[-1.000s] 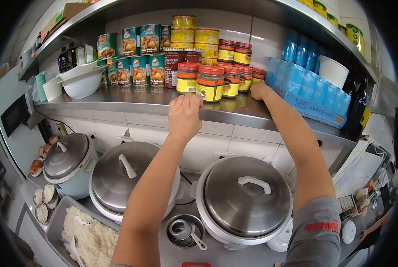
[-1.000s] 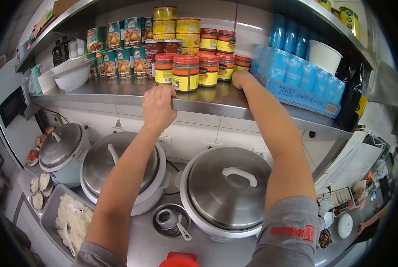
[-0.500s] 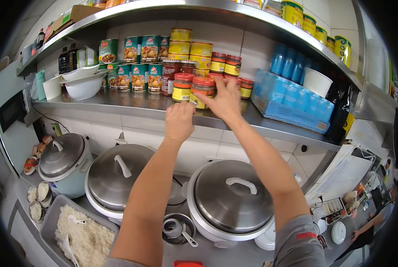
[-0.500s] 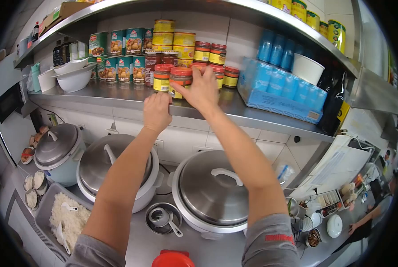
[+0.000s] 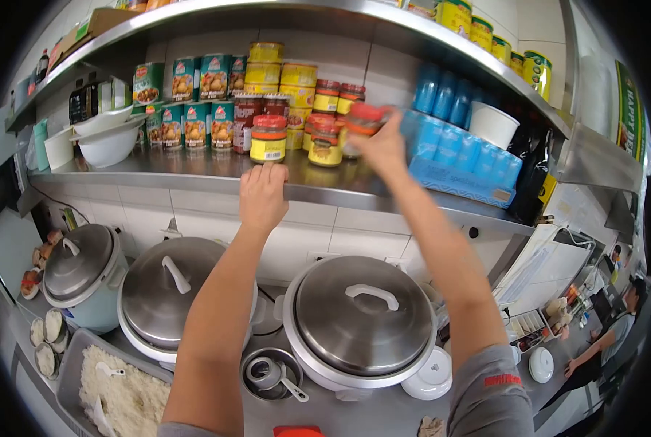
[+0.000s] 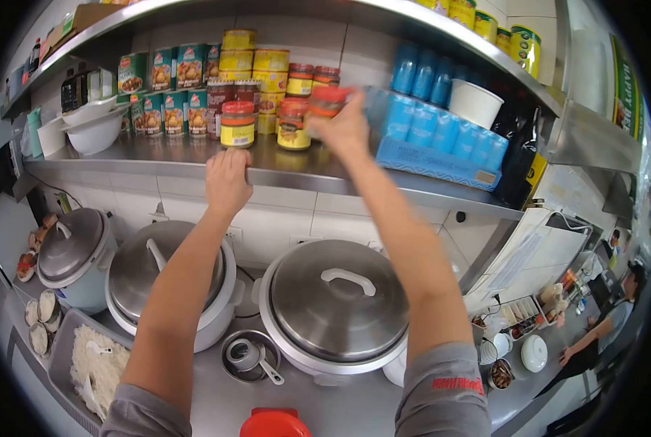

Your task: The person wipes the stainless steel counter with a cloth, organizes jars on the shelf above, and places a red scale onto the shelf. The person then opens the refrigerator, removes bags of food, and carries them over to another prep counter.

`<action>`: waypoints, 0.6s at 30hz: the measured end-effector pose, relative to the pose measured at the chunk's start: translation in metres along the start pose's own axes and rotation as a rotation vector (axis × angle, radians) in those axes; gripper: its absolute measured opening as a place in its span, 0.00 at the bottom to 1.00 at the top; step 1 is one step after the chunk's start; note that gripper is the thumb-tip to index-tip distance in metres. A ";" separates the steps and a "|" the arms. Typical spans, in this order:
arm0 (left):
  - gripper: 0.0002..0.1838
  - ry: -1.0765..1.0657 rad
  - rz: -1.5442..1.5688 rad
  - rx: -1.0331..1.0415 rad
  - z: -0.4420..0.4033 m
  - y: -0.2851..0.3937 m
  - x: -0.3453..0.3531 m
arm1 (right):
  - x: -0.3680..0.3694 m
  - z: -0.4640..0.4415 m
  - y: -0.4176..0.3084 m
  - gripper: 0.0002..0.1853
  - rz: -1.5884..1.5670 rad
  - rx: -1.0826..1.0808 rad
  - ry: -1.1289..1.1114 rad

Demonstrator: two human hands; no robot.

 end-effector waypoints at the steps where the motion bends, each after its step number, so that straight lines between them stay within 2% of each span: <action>1: 0.17 0.006 0.012 -0.002 0.001 -0.001 0.000 | -0.007 -0.014 0.010 0.43 0.033 0.019 0.036; 4: 0.16 0.048 0.023 0.033 0.002 -0.003 0.001 | -0.013 -0.053 0.025 0.44 0.190 -0.029 0.189; 6: 0.16 0.071 0.018 0.043 0.002 -0.004 0.002 | 0.000 -0.075 0.033 0.44 0.350 -0.146 0.163; 10: 0.15 0.116 0.009 0.072 0.005 -0.006 0.004 | 0.027 -0.109 0.060 0.41 0.482 -0.204 0.226; 12: 0.15 0.118 0.002 0.084 0.006 -0.008 0.006 | 0.035 -0.122 0.079 0.42 0.519 -0.043 0.165; 13: 0.15 0.125 -0.001 0.090 0.006 -0.009 0.007 | 0.034 -0.118 0.080 0.36 0.522 -0.021 0.197; 16: 0.18 0.144 -0.006 0.102 0.008 -0.011 0.009 | 0.045 -0.123 0.093 0.23 0.767 -0.144 0.123; 17: 0.19 0.145 -0.008 0.099 0.008 -0.011 0.009 | 0.049 -0.120 0.097 0.12 0.836 -0.213 0.125; 18: 0.19 0.148 -0.009 0.095 0.009 -0.010 0.010 | 0.050 -0.123 0.104 0.12 0.839 -0.185 0.089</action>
Point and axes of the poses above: each hand's wrist, its own z-axis away from the middle knuckle, its own x-axis out of the palm, y = z × x, the point moved 5 cm from there along -z, towards the middle knuckle
